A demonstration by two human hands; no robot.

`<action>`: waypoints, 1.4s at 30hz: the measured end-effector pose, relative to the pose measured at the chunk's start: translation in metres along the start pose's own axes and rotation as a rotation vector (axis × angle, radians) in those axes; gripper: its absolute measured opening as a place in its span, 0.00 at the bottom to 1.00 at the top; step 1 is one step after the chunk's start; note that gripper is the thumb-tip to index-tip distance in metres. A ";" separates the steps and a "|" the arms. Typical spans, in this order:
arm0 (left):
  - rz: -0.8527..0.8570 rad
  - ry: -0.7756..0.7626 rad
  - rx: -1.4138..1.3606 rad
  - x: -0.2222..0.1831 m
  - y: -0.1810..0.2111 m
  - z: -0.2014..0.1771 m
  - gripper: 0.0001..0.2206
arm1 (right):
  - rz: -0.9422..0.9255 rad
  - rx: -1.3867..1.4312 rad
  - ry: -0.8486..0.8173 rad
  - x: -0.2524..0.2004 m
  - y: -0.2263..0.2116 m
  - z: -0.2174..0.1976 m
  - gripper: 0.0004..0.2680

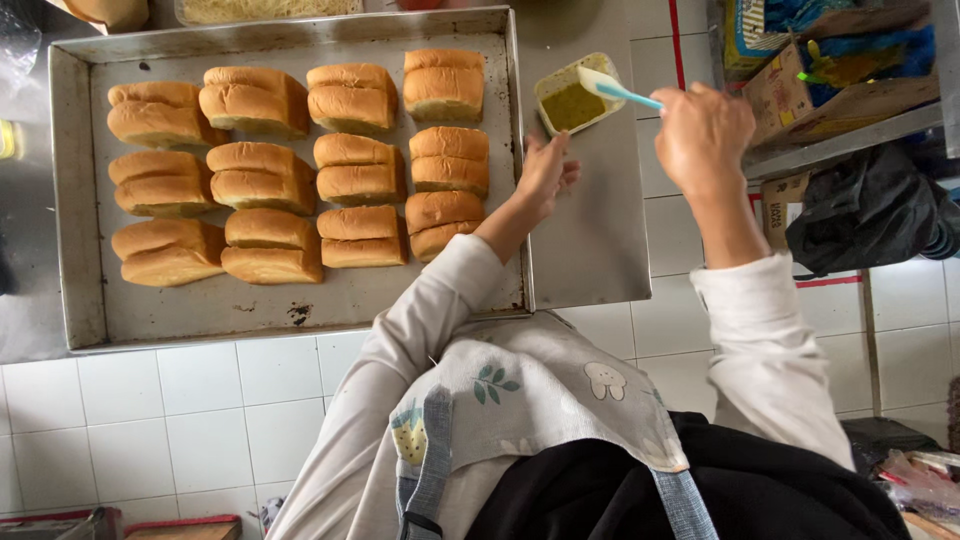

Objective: The person spreads a green topping onto slices of bread using a spatula, handling the slices individually on a large metal tray and dipping the tool into a small container.

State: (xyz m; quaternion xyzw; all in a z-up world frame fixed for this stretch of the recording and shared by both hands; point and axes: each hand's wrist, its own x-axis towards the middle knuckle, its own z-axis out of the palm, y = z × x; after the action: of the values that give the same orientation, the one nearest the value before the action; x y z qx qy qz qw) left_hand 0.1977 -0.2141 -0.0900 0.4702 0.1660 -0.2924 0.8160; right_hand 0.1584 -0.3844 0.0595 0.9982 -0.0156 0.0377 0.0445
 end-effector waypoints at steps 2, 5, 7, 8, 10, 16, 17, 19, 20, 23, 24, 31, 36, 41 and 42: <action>0.007 0.079 0.016 0.007 -0.004 0.005 0.36 | -0.042 -0.133 0.058 0.013 -0.009 -0.006 0.05; -0.026 0.181 -0.018 0.020 -0.013 0.009 0.33 | -0.084 -0.226 0.135 0.015 -0.010 -0.010 0.03; 0.140 0.181 -0.168 0.033 -0.028 0.010 0.24 | -0.084 -0.187 0.156 0.015 -0.006 -0.012 0.03; 0.140 0.182 -0.170 0.038 -0.036 0.009 0.24 | 0.026 -0.061 0.005 0.013 -0.003 -0.013 0.04; 0.189 0.162 -0.251 0.044 -0.050 0.006 0.17 | 0.132 0.067 -0.149 0.006 0.000 -0.013 0.05; 0.021 -0.131 -0.361 0.007 -0.094 -0.002 0.15 | 0.263 0.253 0.017 -0.038 0.010 -0.010 0.05; 0.018 -0.132 -0.358 -0.002 -0.096 -0.002 0.15 | 0.271 0.235 0.017 -0.042 0.012 -0.010 0.04; -0.155 -0.072 -0.405 -0.021 -0.092 -0.003 0.17 | 0.283 0.219 0.012 -0.047 0.011 -0.010 0.04; -0.159 -0.072 -0.402 -0.028 -0.084 -0.001 0.17 | 0.164 0.189 0.056 -0.048 0.012 -0.011 0.04; -0.152 -0.036 -0.473 -0.052 -0.050 0.008 0.24 | -0.023 0.066 0.074 -0.047 0.002 -0.014 0.07; -0.194 -0.016 -0.535 -0.061 -0.040 0.011 0.28 | -0.093 -0.025 0.048 -0.045 -0.004 -0.013 0.10; -0.315 0.049 -0.876 -0.039 -0.020 0.020 0.35 | -0.191 -0.474 -0.052 0.008 -0.061 0.003 0.05; -0.235 -0.046 -0.879 0.019 -0.047 0.011 0.34 | -0.256 -0.539 -0.156 0.011 -0.078 0.013 0.05; -0.252 -0.018 -0.881 0.025 -0.047 0.013 0.32 | -0.290 -0.492 -0.212 0.017 -0.064 0.004 0.07; -0.290 -0.012 -0.885 0.023 -0.043 0.013 0.31 | -0.269 -0.434 -0.212 0.022 -0.058 0.003 0.09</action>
State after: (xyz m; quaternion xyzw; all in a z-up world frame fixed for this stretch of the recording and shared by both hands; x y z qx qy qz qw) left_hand 0.1878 -0.2494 -0.1251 0.0471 0.3340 -0.3072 0.8899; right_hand 0.1830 -0.3276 0.0533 0.9567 0.1049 -0.0774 0.2601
